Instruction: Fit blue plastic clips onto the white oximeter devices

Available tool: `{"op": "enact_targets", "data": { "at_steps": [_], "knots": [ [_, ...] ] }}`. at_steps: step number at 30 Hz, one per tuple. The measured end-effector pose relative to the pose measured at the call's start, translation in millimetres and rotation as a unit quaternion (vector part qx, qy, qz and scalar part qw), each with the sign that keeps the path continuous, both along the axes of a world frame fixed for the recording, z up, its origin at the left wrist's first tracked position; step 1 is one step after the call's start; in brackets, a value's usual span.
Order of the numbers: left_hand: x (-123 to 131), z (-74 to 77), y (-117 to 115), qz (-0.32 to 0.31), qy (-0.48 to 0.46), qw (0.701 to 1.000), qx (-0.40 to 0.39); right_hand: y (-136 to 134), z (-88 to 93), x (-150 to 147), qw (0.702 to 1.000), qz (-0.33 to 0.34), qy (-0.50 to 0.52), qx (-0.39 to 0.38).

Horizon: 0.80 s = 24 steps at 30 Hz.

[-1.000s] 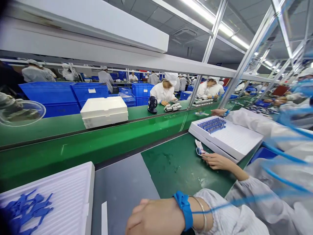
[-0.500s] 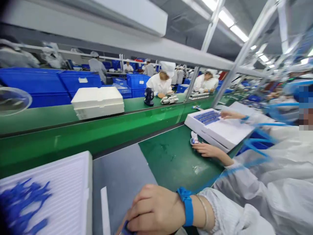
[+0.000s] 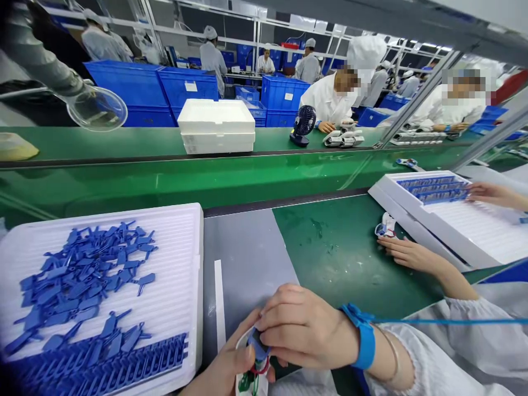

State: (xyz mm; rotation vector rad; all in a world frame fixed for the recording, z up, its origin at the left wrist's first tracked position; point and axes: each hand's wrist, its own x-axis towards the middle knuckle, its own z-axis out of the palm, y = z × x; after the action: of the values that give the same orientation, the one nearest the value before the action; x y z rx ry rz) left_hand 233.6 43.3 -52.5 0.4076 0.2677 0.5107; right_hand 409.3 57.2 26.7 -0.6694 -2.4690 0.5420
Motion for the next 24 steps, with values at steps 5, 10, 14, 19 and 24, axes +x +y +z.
{"op": "enact_targets", "data": {
  "at_steps": [5,10,14,19,24],
  "knots": [
    [1.8,-0.8,-2.1,0.021,0.012,0.999,-0.042,2.7,-1.2,0.5,1.0,-0.003,0.005,-0.004],
    [1.5,-0.3,-1.5,0.011,0.024,0.999,-0.027,7.5,-0.2,-3.5,0.985,-0.004,0.131,-0.113],
    [-1.1,-5.7,-2.6,-0.02,0.039,0.999,0.02,9.3,-4.9,-5.5,0.973,-0.006,0.17,-0.157],
    [-4.4,4.0,1.1,-0.028,0.023,0.997,0.071,10.4,-7.9,-9.3,0.967,0.001,0.189,-0.17],
    [-1.6,17.2,8.6,-0.026,0.039,0.988,0.15,11.6,-6.5,-9.7,0.971,0.012,0.151,-0.185]
  ]
}}
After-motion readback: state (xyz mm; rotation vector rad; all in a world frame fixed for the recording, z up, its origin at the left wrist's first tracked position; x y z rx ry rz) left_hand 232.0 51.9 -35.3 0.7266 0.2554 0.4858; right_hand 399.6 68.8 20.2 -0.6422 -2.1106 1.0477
